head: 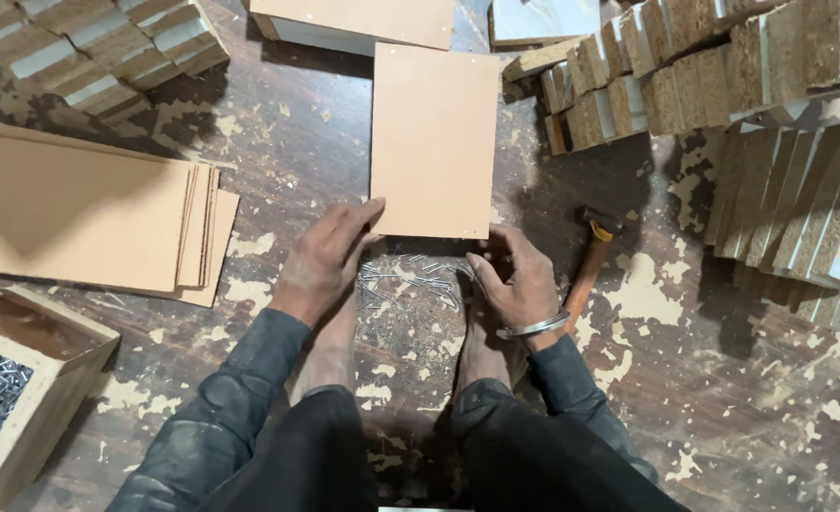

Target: The person sits on the floor of a workshop and hammers nails to attach cardboard sheets to the sides of small wooden boxes. They pick nails from a tray, position a cardboard panel against a box, and drive nails in with a hammer, setting finished boxes aside and repeating with more boxes.

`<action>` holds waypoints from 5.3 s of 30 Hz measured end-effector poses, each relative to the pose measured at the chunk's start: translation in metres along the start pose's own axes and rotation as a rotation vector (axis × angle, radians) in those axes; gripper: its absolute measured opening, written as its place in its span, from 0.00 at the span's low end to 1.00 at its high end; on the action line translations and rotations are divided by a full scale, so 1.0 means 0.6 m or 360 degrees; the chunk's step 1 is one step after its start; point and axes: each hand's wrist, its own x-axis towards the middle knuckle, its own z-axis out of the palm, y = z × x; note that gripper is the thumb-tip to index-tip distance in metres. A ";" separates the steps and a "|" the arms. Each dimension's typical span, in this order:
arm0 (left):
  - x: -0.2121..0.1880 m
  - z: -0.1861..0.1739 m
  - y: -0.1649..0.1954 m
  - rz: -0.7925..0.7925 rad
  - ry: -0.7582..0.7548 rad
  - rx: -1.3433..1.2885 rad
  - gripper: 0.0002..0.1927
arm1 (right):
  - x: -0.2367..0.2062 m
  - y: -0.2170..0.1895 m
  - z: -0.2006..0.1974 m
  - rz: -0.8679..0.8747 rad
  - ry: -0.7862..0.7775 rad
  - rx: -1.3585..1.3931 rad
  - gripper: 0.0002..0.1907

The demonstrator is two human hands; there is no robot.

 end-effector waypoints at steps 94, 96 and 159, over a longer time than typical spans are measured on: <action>0.019 0.033 0.023 0.0184 0.0257 0.0030 0.12 | -0.138 0.066 -0.037 0.0073 -0.0430 -0.0634 0.14; 0.021 0.028 0.029 0.0162 0.0285 -0.0008 0.09 | -0.140 0.078 -0.030 0.0078 -0.0287 -0.0508 0.12; -0.002 0.001 -0.018 -0.0214 0.0142 -0.0244 0.36 | -0.148 0.078 -0.012 0.0055 -0.0264 -0.0525 0.16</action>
